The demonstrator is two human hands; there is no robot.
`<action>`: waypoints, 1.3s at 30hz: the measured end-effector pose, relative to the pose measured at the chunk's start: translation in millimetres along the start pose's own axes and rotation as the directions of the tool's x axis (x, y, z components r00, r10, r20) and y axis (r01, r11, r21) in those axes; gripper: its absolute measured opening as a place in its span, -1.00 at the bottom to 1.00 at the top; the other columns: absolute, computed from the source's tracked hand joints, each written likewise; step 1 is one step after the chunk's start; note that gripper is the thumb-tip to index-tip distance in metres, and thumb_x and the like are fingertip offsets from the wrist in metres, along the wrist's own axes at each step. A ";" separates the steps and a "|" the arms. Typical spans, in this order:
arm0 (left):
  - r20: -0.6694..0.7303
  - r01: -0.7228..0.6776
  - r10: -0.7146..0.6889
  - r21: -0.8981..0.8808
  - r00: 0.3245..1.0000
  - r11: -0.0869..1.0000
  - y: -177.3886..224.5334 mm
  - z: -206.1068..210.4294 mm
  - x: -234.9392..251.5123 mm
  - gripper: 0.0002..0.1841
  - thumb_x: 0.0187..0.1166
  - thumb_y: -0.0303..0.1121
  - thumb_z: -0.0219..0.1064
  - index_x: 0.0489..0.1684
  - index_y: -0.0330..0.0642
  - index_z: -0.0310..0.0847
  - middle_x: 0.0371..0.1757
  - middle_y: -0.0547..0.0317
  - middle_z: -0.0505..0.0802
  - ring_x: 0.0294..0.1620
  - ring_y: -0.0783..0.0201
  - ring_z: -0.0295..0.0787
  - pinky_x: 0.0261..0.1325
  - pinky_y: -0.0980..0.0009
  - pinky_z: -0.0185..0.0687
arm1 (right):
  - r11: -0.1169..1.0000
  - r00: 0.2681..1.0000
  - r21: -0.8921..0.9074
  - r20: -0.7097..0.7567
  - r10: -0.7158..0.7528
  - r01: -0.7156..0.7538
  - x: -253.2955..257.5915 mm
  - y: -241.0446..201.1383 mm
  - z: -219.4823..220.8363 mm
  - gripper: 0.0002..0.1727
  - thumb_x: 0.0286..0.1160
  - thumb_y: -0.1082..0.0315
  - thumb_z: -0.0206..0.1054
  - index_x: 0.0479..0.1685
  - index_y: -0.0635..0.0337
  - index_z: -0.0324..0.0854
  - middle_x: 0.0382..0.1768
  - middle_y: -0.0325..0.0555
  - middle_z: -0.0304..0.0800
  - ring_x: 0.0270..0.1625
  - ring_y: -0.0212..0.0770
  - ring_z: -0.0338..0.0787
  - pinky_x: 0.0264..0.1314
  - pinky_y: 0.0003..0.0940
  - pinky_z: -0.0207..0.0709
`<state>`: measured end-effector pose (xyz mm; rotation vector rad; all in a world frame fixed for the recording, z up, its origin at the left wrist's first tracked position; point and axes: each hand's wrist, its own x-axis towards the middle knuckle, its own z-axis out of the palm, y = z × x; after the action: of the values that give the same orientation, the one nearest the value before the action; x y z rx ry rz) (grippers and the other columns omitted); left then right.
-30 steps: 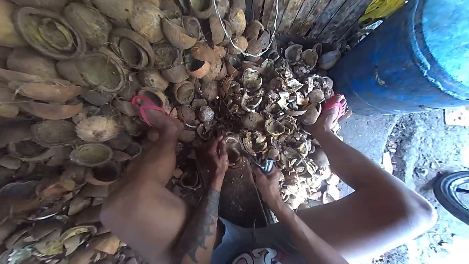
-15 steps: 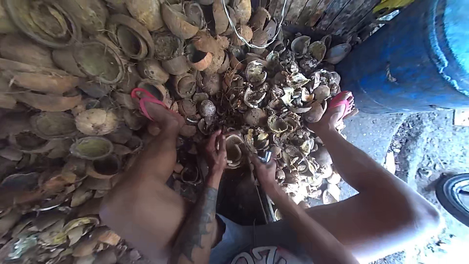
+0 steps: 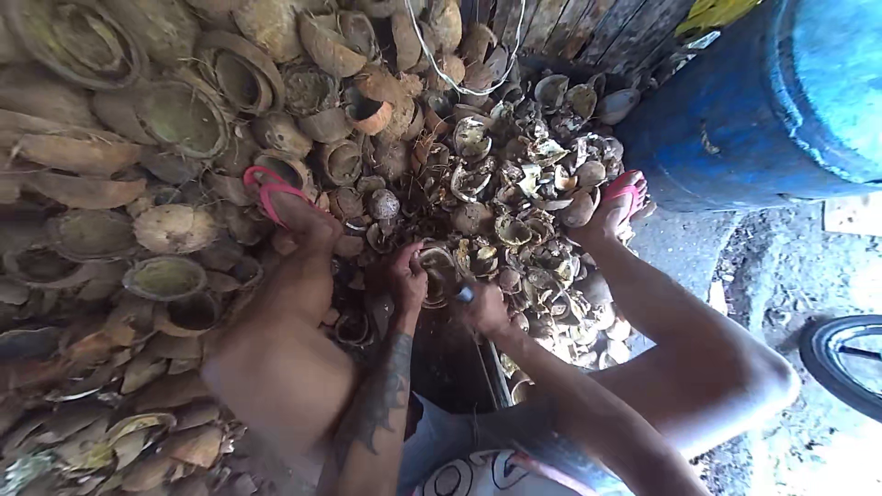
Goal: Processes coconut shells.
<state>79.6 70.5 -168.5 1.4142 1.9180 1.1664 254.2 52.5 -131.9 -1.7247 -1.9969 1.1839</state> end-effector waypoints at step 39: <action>-0.027 0.088 -0.089 -0.012 0.996 0.996 -1.7 -21.4 -9.4 -0.62 0.74 -0.33 0.12 0.35 -0.26 0.73 0.35 -0.09 0.82 0.48 0.05 0.65 0.65 0.06 0.38 | 0.459 0.813 0.857 -0.086 0.576 -0.234 -23.4 -21.8 22.7 -0.78 0.38 0.42 0.58 -0.22 0.32 0.63 -0.69 -0.17 0.56 -0.79 -0.36 0.37 -0.76 -0.41 0.36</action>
<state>65.3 54.1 -159.7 1.3000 1.9693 1.1590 230.3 22.5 -123.8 -1.7115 -0.5485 1.4492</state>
